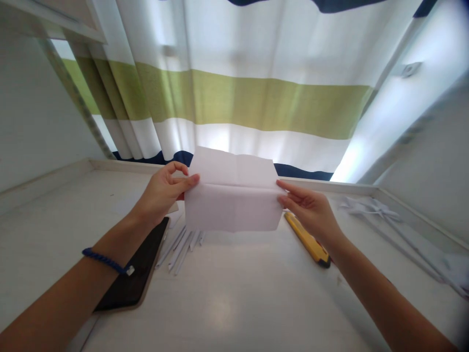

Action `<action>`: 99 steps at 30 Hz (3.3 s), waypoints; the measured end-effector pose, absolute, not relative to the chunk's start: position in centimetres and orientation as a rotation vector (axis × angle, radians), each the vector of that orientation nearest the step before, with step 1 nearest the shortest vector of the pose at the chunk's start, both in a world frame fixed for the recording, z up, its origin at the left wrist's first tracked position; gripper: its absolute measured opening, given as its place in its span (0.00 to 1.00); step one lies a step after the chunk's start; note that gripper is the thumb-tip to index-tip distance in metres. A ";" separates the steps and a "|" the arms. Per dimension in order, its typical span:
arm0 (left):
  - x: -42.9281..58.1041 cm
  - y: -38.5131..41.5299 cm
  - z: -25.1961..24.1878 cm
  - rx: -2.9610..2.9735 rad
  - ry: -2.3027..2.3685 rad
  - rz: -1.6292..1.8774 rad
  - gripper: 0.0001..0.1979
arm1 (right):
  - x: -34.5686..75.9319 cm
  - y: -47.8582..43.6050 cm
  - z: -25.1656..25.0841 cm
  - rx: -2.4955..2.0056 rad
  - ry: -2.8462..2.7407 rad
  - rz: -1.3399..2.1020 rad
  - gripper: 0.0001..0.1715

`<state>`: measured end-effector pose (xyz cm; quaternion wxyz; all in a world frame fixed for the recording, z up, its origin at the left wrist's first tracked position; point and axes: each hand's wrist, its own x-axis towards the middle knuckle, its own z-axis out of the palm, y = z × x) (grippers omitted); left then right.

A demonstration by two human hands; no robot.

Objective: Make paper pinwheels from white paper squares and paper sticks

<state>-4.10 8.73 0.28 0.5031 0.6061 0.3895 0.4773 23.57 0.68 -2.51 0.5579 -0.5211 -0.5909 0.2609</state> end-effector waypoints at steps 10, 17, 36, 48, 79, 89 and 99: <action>-4.1 8.0 0.6 1.981 1.022 1.099 0.21 | 24.0 0.4 -2.0 -1.312 -1.531 0.353 0.17; -4.0 7.1 1.3 2.393 1.195 1.231 0.13 | 24.8 0.1 -0.9 -1.382 -1.668 0.155 0.12; -1.7 1.4 2.1 2.816 0.828 1.037 0.08 | 20.1 -4.2 1.9 -1.424 -2.059 0.135 0.10; -0.7 -0.9 1.7 3.078 0.655 1.032 0.04 | 18.2 -6.6 1.9 -1.312 -2.240 -0.123 0.06; -0.9 -1.9 2.3 3.024 0.697 0.522 0.05 | 18.1 -6.8 2.5 -1.441 -2.526 0.092 0.10; -0.5 -2.5 2.4 3.046 0.693 0.542 0.08 | 17.5 -7.4 2.5 -1.436 -2.447 0.211 0.07; -1.0 -2.1 2.7 3.175 0.559 0.594 0.08 | 18.0 -7.1 3.2 -1.311 -2.267 0.475 0.06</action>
